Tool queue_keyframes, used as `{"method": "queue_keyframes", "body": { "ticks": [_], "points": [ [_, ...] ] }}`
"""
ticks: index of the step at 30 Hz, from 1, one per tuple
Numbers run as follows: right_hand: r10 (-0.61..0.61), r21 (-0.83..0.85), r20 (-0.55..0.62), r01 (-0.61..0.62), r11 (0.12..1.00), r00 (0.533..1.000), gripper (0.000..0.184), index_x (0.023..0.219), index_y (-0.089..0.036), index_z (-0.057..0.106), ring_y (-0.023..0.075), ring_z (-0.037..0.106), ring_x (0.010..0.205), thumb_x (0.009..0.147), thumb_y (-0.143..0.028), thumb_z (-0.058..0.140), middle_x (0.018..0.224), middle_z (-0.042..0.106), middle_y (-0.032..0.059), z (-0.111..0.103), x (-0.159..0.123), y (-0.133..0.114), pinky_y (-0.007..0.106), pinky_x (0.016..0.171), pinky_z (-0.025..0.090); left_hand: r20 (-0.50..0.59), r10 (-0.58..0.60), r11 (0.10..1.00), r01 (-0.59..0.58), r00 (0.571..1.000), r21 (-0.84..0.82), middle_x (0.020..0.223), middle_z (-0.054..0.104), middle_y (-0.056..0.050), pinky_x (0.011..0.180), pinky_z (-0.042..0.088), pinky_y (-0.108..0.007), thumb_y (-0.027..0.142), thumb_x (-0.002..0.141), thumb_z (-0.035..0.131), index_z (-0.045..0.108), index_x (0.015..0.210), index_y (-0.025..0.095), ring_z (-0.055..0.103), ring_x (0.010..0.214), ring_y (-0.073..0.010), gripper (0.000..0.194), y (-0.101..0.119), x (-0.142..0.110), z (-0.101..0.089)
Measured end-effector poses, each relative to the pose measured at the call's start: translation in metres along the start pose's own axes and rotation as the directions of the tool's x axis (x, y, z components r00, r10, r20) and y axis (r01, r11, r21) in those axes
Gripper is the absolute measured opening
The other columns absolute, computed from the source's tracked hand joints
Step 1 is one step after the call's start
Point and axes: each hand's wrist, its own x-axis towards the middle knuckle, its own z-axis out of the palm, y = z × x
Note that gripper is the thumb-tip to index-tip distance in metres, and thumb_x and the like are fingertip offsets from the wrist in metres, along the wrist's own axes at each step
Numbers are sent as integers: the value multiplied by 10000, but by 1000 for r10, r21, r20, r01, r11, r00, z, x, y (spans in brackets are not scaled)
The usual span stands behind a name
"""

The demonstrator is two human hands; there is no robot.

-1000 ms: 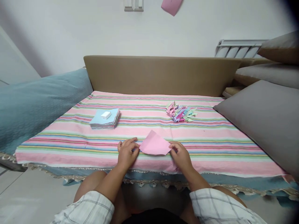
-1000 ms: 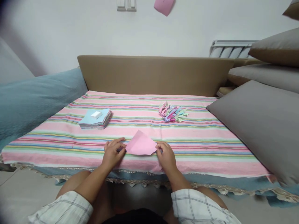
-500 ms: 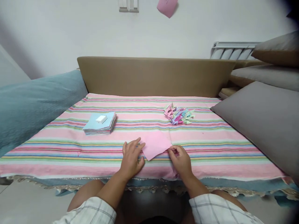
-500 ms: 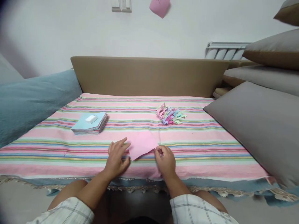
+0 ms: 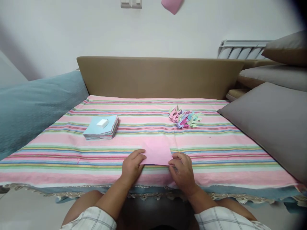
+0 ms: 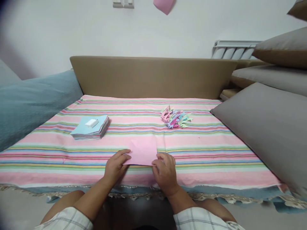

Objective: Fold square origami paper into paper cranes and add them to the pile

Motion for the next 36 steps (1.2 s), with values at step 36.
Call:
{"method": "queue_keyframes", "body": {
  "ticks": [36],
  "points": [
    [4,152,397,-70,986,918,241,936,-211,631,218,536,1022,788,-117,466,1059,601,91,24,46,74,398,856,467,208,-58,995,74,976,-66,1159,601,-74,883,449,-417,126,689,588,610,821,218,532,1077,-237,162,-53,36,-9]
  ]
}}
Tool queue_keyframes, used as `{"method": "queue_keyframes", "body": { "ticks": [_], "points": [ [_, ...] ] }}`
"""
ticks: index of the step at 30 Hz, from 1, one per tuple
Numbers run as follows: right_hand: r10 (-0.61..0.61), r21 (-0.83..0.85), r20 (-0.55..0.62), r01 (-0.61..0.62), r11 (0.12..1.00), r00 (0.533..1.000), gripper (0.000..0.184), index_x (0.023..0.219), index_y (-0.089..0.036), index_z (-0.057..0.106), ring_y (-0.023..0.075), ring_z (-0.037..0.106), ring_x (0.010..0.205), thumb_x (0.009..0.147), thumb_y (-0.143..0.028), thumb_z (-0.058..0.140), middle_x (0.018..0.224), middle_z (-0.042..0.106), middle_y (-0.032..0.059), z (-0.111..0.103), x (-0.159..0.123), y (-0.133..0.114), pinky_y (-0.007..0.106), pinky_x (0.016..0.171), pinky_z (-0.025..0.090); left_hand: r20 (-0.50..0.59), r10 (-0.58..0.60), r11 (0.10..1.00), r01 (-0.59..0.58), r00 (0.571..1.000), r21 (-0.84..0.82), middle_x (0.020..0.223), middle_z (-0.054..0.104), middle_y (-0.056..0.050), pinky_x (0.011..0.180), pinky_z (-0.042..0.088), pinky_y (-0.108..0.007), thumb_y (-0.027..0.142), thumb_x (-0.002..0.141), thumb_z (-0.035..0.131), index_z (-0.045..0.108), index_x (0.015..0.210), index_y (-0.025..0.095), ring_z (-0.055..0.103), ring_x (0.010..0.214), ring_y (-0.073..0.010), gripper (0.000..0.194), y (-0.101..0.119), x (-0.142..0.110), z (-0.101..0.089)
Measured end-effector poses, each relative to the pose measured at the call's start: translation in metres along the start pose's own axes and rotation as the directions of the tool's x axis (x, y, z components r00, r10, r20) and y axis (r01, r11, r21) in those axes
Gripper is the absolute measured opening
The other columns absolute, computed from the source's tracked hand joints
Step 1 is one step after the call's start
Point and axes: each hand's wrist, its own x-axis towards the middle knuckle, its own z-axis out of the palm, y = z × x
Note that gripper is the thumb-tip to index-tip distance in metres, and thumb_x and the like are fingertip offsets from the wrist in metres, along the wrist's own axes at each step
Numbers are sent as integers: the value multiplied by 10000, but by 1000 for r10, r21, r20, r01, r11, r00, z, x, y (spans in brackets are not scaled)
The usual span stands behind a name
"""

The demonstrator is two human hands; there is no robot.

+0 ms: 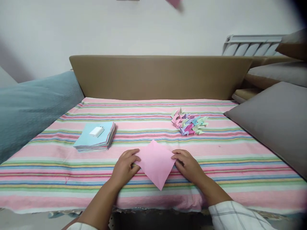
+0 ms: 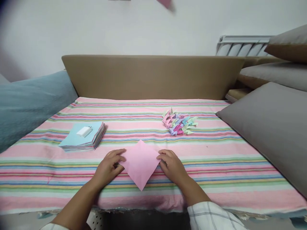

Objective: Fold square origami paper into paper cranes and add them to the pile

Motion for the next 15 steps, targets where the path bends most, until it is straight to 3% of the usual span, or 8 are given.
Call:
{"method": "queue_keyframes", "body": {
  "ticks": [15],
  "points": [
    [25,14,-26,-25,1000,999,161,890,-215,631,210,571,968,805,-183,498,1012,634,78,3,-1,3,387,832,480,-45,-60,998,59,997,-21,1085,641,-68,843,458,-410,193,745,615,614,757,208,564,1006,-228,19,-2,0,3]
  ]
}}
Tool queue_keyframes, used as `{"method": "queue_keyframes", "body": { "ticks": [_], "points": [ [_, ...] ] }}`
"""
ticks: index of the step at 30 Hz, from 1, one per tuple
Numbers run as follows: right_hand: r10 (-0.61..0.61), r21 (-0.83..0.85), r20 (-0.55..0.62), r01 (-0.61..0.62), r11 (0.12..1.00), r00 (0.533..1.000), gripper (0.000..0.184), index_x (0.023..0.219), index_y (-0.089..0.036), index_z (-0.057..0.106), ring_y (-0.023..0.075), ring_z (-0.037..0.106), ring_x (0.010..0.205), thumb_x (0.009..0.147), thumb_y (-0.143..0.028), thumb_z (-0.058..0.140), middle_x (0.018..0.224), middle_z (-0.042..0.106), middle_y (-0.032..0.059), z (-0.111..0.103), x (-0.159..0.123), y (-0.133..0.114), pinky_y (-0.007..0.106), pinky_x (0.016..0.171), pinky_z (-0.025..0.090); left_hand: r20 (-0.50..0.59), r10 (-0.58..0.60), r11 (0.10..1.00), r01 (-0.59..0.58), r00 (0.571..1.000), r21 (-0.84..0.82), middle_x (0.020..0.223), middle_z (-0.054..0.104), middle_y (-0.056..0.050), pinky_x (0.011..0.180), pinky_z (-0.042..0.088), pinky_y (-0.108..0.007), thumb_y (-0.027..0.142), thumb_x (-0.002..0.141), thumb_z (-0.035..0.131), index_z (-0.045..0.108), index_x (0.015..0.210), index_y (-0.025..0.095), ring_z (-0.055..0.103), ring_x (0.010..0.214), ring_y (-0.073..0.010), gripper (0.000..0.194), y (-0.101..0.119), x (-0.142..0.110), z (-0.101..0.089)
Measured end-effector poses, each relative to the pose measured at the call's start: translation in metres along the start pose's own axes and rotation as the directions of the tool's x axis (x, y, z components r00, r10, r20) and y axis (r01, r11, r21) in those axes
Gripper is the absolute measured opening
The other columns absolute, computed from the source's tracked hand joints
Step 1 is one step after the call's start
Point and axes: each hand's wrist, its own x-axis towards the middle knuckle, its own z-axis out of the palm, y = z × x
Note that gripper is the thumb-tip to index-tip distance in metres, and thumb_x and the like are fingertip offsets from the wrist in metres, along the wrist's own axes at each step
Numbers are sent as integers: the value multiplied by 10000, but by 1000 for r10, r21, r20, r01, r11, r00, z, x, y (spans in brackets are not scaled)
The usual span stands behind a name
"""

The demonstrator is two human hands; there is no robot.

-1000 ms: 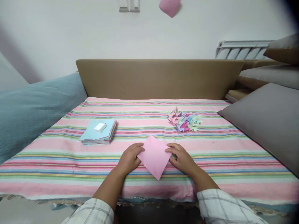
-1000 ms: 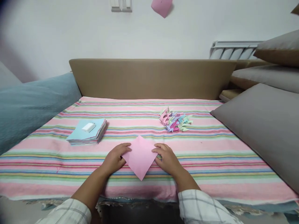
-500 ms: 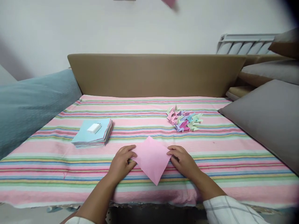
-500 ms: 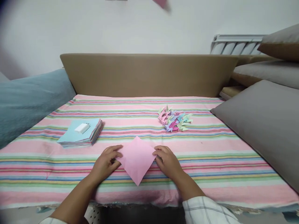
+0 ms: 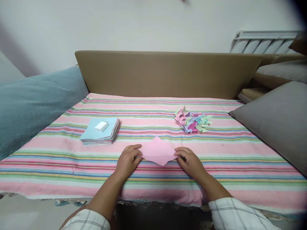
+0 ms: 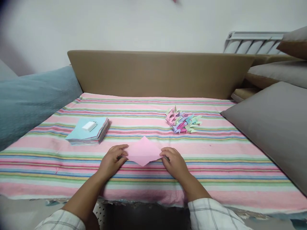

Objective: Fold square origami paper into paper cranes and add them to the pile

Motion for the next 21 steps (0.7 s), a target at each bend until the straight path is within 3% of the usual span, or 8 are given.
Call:
{"method": "queue_keyframes", "body": {
  "ticks": [10,15,21],
  "points": [
    [88,6,2,-88,996,996,117,851,-217,638,234,533,1027,783,-239,545,1059,601,89,-1,2,-2,414,879,443,7,-85,995,84,996,45,1093,642,-67,847,460,-428,325,711,666,602,687,205,568,998,-248,138,0,1,-2],
    [148,15,34,-148,989,988,153,831,-224,644,240,516,1059,821,-316,522,1071,589,85,-6,3,-6,410,897,426,20,-113,991,111,993,67,1077,649,-62,862,449,-417,412,797,558,609,688,207,562,1011,-235,237,4,1,-4],
    [190,28,60,-192,981,980,240,786,-210,619,236,498,1072,866,-367,456,1079,580,89,-8,5,-7,415,912,403,34,-119,989,115,992,95,1063,652,-63,857,447,-409,395,818,524,593,662,203,561,1017,-235,257,5,2,-5]
  ]
}}
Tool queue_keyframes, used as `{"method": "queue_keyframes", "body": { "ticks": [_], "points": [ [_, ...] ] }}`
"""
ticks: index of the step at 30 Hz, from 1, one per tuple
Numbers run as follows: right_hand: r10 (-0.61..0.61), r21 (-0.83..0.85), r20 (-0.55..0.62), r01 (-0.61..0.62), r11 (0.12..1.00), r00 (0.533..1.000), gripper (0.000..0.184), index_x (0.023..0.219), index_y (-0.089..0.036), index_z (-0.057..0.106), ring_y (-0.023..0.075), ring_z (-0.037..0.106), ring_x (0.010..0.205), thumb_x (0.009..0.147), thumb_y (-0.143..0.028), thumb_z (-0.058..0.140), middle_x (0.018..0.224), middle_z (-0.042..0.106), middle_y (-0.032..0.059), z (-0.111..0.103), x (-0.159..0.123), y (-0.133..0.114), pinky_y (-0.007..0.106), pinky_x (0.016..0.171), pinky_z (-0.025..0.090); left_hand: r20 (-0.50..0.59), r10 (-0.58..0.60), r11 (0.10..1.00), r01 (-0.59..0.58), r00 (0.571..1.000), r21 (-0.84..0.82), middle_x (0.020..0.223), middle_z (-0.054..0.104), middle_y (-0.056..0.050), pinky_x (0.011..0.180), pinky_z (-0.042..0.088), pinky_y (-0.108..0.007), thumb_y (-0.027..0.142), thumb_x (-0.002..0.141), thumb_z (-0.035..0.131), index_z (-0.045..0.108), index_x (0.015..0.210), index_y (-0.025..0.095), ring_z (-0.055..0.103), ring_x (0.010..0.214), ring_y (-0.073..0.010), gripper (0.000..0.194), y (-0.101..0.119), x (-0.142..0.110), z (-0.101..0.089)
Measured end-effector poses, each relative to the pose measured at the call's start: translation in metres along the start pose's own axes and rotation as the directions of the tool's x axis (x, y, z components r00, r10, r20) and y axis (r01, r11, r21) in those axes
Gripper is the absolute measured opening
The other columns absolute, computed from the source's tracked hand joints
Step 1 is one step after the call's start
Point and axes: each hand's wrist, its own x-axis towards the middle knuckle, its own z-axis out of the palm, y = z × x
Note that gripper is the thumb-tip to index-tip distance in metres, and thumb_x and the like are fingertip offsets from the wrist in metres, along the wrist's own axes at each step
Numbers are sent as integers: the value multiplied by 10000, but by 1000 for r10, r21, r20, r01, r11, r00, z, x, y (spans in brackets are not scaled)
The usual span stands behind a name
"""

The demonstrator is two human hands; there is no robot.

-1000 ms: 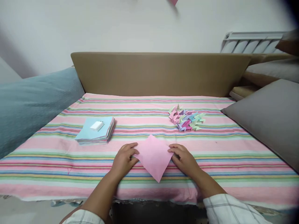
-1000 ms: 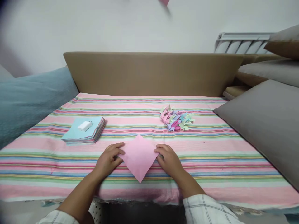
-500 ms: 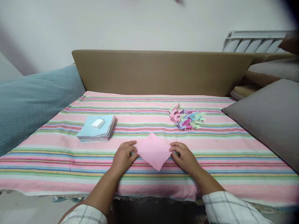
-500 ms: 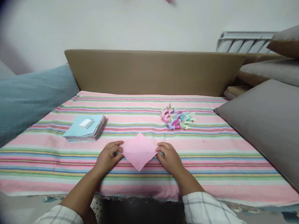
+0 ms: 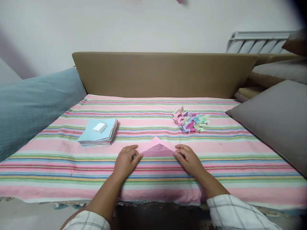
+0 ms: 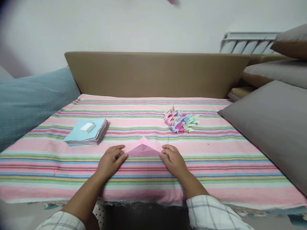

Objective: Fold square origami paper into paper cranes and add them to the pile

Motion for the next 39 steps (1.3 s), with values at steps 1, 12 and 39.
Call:
{"method": "queue_keyframes", "body": {
  "ticks": [1,12,39],
  "points": [
    [2,-1,-4,-2,1000,1000,248,775,-207,613,236,500,1069,870,-366,447,1076,582,90,0,0,0,416,909,404,0,3,1000,-3,1000,1,1055,655,-65,857,446,-408,390,820,520,587,656,201,561,1020,-235,259,0,0,0],
    [0,-36,-54,-2,999,999,244,682,-210,567,236,519,1039,854,-351,467,1013,604,85,4,1,1,421,886,413,-8,26,1000,-26,1000,16,996,670,-69,843,451,-409,353,811,525,528,622,199,575,1003,-239,244,2,0,1],
    [-8,-83,-79,2,997,997,238,643,-214,532,240,524,1026,838,-344,493,957,615,74,7,2,1,414,874,418,295,410,900,-435,863,21,1376,445,-81,1081,264,-489,510,782,553,469,1237,216,323,1313,-277,548,51,-18,10]
  ]
}}
